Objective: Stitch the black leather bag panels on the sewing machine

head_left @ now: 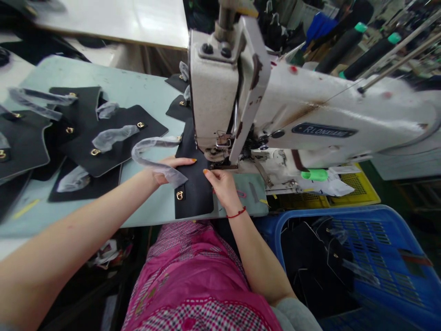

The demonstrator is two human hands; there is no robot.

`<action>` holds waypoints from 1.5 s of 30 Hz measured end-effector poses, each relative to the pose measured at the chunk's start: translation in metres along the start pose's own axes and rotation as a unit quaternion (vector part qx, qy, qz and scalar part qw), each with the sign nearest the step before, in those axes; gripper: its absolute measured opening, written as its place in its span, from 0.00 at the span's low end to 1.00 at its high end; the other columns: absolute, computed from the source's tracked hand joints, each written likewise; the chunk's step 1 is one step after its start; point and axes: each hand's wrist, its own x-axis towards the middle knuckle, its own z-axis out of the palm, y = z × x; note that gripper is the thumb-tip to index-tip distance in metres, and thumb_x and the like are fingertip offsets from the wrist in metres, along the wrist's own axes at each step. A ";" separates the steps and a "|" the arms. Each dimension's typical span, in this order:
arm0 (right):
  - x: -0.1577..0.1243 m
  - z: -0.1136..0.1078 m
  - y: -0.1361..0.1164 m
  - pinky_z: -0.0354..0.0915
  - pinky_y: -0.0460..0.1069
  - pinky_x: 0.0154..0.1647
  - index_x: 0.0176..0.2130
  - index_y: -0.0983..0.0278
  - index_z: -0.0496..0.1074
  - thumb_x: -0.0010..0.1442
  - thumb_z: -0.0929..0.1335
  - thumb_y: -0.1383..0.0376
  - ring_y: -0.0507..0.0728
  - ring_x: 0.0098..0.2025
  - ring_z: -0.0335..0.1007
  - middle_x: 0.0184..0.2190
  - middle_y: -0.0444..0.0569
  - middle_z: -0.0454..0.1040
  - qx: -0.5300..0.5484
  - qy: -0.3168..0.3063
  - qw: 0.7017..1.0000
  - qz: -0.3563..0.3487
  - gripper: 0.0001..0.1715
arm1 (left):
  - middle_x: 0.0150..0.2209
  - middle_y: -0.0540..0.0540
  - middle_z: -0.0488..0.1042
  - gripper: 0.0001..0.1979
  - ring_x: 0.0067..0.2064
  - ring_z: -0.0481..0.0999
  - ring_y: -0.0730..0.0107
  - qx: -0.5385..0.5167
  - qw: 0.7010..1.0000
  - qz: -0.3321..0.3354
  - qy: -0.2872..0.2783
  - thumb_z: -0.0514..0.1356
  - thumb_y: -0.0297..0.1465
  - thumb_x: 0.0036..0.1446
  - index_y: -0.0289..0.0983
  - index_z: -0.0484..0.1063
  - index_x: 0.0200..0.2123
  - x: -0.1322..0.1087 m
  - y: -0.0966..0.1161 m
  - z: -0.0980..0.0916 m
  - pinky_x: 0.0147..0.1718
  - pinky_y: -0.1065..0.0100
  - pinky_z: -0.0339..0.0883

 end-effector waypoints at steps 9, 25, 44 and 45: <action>-0.006 0.000 -0.001 0.48 0.46 0.24 0.22 0.63 0.65 0.60 0.66 0.43 0.50 0.23 0.53 0.19 0.42 0.58 0.007 -0.010 1.000 -0.009 0.30 | 0.33 0.37 0.83 0.13 0.31 0.81 0.59 -0.001 1.000 0.021 0.010 0.70 0.26 0.48 0.30 0.80 0.39 0.003 -0.003 -0.004 0.35 0.62 0.79; 0.003 0.001 -0.002 0.46 0.46 0.25 0.20 0.63 0.59 0.61 0.65 0.44 0.50 0.25 0.49 0.20 0.42 0.52 0.009 -0.003 1.000 -0.023 0.30 | 0.38 0.36 0.83 0.18 0.33 0.82 0.59 0.014 0.998 0.030 0.044 0.70 0.25 0.49 0.26 0.78 0.45 0.008 0.003 -0.008 0.36 0.61 0.78; 0.004 0.002 -0.006 0.48 0.47 0.28 0.21 0.63 0.59 0.63 0.64 0.45 0.50 0.26 0.49 0.20 0.42 0.53 -0.033 0.020 0.998 -0.040 0.30 | 0.37 0.36 0.83 0.18 0.33 0.83 0.59 -0.005 0.999 0.030 0.039 0.66 0.23 0.52 0.26 0.77 0.48 0.007 0.008 -0.001 0.37 0.61 0.79; 0.004 0.002 -0.007 0.48 0.47 0.28 0.21 0.63 0.61 0.63 0.64 0.46 0.50 0.26 0.50 0.20 0.42 0.55 -0.037 0.021 0.998 -0.043 0.29 | 0.37 0.36 0.83 0.18 0.33 0.83 0.60 -0.006 0.999 0.027 0.040 0.66 0.22 0.52 0.26 0.77 0.48 0.006 0.009 0.000 0.37 0.61 0.79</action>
